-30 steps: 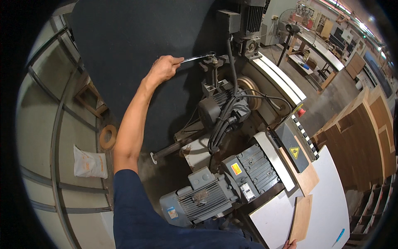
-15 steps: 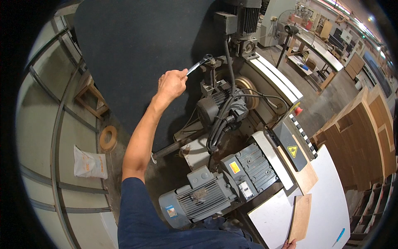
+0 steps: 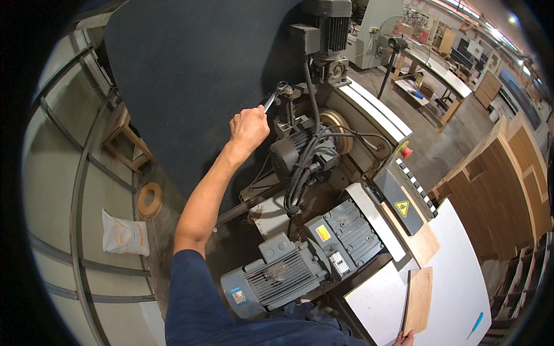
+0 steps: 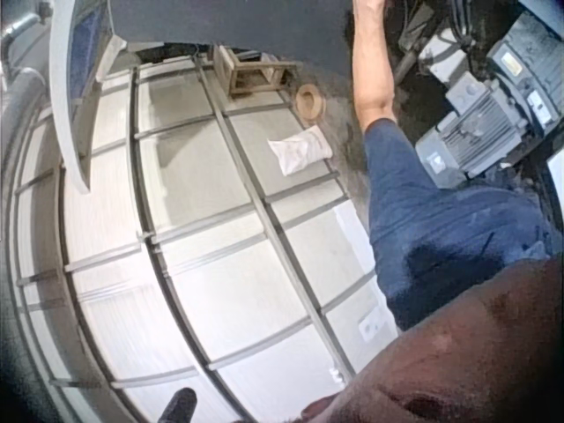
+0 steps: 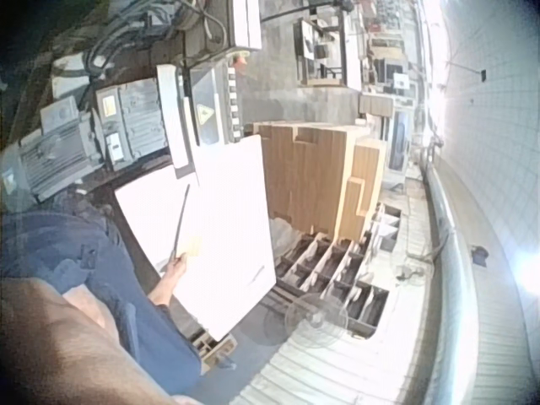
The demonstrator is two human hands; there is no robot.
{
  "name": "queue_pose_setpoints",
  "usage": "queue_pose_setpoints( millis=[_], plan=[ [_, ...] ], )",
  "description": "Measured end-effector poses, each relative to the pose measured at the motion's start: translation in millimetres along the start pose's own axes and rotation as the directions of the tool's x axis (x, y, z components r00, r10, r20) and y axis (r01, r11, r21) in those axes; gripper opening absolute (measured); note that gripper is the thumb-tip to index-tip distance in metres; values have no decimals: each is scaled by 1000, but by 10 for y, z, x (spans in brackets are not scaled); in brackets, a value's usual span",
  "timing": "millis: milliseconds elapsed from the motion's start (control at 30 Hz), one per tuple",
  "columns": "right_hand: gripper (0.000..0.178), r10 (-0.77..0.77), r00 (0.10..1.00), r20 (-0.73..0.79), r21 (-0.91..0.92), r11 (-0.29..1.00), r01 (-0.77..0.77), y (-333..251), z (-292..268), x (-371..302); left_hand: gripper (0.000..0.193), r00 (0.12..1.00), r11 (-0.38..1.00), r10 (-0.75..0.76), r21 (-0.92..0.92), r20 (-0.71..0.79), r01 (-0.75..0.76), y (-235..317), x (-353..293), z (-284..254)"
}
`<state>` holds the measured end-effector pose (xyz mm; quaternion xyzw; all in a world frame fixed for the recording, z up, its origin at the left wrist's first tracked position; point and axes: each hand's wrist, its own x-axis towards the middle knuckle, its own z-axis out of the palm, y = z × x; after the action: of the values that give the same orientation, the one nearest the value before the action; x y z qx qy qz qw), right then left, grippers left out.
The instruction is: The person uses a wrench to tighten a bolt on a woodworking machine and then picks up wooden planks from a table to place them onto a large stack of planks.
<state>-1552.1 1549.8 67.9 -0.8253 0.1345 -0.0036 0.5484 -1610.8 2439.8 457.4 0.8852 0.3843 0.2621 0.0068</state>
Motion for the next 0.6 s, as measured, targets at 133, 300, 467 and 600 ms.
queue_pose_setpoints(
  millis=[133,300,467,600],
  plan=[
    [35,-16,1000,24,-4,1000,16,78,-64,-1,17,996,983,38,-176,-79,-51,-112,-48,96],
    [42,-309,924,226,-297,881,367,312,-423,-96,26,953,849,-128,-527,-275,-38,-408,-890,434],
    [36,488,871,58,591,686,-424,-210,-335,-137,31,931,730,-289,-578,222,364,-1296,-2626,1152],
    [34,477,878,36,562,717,-412,-373,-236,-198,28,794,871,-195,-271,576,410,-1502,-3045,1497]
  ],
)
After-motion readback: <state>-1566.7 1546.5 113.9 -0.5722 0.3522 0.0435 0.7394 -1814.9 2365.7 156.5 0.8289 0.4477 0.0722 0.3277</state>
